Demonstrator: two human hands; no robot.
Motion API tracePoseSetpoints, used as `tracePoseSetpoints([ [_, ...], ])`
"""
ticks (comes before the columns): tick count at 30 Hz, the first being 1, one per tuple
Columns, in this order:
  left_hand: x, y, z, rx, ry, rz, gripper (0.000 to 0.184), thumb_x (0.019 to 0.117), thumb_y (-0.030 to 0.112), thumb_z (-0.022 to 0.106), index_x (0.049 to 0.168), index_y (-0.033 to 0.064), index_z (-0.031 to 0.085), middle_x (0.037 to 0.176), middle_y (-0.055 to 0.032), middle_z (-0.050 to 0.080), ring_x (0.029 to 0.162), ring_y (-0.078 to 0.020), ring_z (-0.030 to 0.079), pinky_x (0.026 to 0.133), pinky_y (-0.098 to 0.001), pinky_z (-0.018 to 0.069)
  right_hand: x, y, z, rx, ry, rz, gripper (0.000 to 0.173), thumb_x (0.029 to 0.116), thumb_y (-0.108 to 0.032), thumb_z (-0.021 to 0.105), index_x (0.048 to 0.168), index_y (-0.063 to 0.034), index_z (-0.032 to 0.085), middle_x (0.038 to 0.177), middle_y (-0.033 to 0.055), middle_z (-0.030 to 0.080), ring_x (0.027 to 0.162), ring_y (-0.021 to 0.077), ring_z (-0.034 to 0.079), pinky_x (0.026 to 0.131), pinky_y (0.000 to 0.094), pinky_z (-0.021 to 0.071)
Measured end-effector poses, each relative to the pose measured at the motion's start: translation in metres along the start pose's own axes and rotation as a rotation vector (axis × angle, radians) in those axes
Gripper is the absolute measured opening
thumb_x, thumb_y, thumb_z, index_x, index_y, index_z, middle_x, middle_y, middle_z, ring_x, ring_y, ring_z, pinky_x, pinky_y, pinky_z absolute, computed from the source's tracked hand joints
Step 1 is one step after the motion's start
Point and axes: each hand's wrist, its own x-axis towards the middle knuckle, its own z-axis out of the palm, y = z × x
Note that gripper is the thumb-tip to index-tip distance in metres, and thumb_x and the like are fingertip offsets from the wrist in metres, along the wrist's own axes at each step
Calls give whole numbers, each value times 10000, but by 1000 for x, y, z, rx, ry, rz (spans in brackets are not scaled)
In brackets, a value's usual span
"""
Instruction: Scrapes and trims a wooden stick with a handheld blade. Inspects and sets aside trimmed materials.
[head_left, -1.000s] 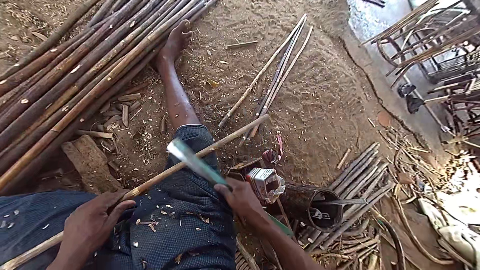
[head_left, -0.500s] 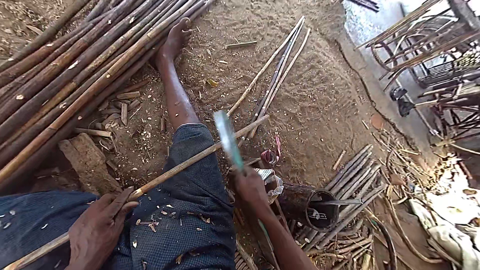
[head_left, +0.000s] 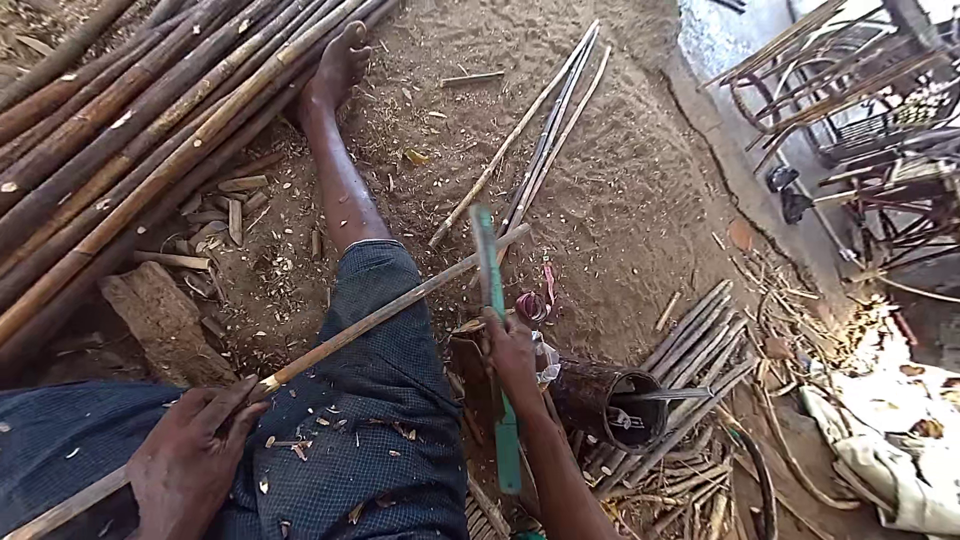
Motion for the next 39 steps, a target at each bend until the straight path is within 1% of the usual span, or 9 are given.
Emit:
tracePoseSetpoints([
  [8,-3,2,1,2,21,-13,412,947,451,620,1145,129,783,971,-145,684,770,-309,662,620,-533,499,-1,6,-11,39,-60,-10,633,980,-738,430,996,-133,612,584,70,488,420,203,458,403,376,423],
  [12,-2,2,0,27,19,8,423,952,451,599,1133,113,778,978,-148,680,777,-319,665,619,-536,506,-32,-18,20,-294,-320,-154,512,1004,-609,532,972,-119,675,776,87,629,733,264,645,677,518,536],
  [17,-6,4,2,58,46,43,362,945,383,629,1099,92,779,950,-154,665,767,-322,652,618,-506,500,-9,7,4,20,-28,-6,645,979,-738,437,1033,-124,625,614,97,530,452,242,507,427,426,457],
  [21,-4,2,1,57,48,65,373,959,380,618,1106,75,776,955,-170,674,790,-340,661,644,-515,509,-37,-19,20,-269,-310,-159,495,1005,-590,548,956,-117,684,767,94,635,708,272,643,648,527,535],
  [25,-9,1,6,67,75,71,355,952,367,633,1094,77,779,951,-176,673,792,-342,661,653,-501,509,-10,2,0,-20,-10,-4,647,977,-742,438,1034,-123,621,614,99,526,454,241,510,426,427,454],
  [29,-4,0,-3,60,10,64,411,983,417,591,1160,90,765,985,-167,688,805,-337,681,641,-530,530,-33,-17,25,-380,-311,-215,485,1019,-606,498,985,-154,670,753,74,631,722,263,659,654,517,542],
  [33,0,-1,-6,37,-46,46,474,984,488,555,1181,107,757,1011,-141,696,818,-318,688,651,-531,539,-1,17,9,37,3,-28,632,993,-720,432,1041,-122,631,611,78,523,452,215,504,431,413,465],
  [37,1,-1,-8,45,-37,39,469,983,488,552,1182,119,762,975,-118,690,788,-292,678,635,-516,533,-30,-8,25,-294,-267,-174,503,1025,-577,508,996,-103,677,777,108,644,734,295,664,675,549,549],
  [39,4,1,-8,35,-73,47,490,993,496,541,1189,102,756,994,-144,695,809,-324,684,650,-546,531,-25,-6,15,-236,-216,-164,513,1014,-586,539,988,-95,686,747,115,631,681,296,640,627,541,534],
])
